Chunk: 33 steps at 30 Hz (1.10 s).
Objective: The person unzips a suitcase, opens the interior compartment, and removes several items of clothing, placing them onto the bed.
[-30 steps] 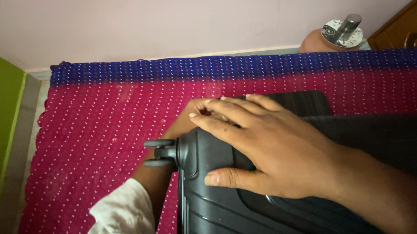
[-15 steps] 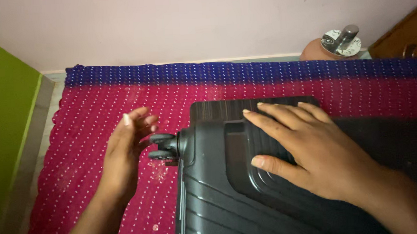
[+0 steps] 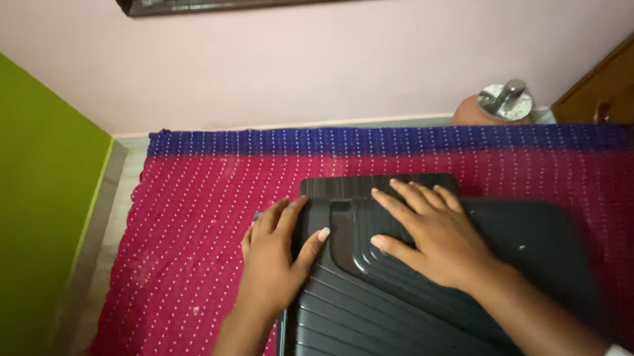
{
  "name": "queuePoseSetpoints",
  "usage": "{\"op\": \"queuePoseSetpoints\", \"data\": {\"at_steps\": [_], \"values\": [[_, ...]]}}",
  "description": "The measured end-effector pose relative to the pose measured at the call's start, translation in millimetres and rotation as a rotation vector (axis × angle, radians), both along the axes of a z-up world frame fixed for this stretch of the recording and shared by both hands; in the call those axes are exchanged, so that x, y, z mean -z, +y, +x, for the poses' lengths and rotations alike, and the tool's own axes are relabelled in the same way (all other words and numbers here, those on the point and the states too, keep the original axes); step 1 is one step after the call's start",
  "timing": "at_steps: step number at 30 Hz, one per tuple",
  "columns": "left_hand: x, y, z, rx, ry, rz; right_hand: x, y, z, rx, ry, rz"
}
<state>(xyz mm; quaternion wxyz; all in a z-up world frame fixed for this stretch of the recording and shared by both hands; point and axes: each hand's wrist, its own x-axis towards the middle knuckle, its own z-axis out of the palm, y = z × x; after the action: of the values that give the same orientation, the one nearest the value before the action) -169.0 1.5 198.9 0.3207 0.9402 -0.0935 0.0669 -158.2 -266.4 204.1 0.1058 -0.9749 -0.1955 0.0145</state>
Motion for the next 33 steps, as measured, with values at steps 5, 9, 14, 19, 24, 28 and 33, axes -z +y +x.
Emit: {"op": "queuePoseSetpoints", "data": {"at_steps": [5, 9, 14, 19, 24, 28, 33], "values": [[20, -9, -8, -0.099, 0.009, 0.114, 9, -11, -7, 0.021, -0.046, 0.031], [23, -19, -8, -0.110, -0.042, 0.162, 19, -18, -20, 0.078, -0.038, 0.018], [19, -26, -26, -0.125, -0.015, 0.150, 26, -30, -34, 0.146, -0.073, -0.008], [14, -32, -46, -0.141, 0.084, 0.109, 35, -41, -54, 0.141, -0.155, -0.031], [11, -35, -65, -0.173, 0.137, 0.082, 44, -50, -70, 0.166, -0.134, -0.057], [11, -36, -76, -0.169, 0.130, 0.071, 49, -56, -82, 0.181, -0.167, -0.055], [15, -34, -87, -0.158, 0.166, 0.055, 61, -59, -82, 0.205, -0.127, -0.122]]}}
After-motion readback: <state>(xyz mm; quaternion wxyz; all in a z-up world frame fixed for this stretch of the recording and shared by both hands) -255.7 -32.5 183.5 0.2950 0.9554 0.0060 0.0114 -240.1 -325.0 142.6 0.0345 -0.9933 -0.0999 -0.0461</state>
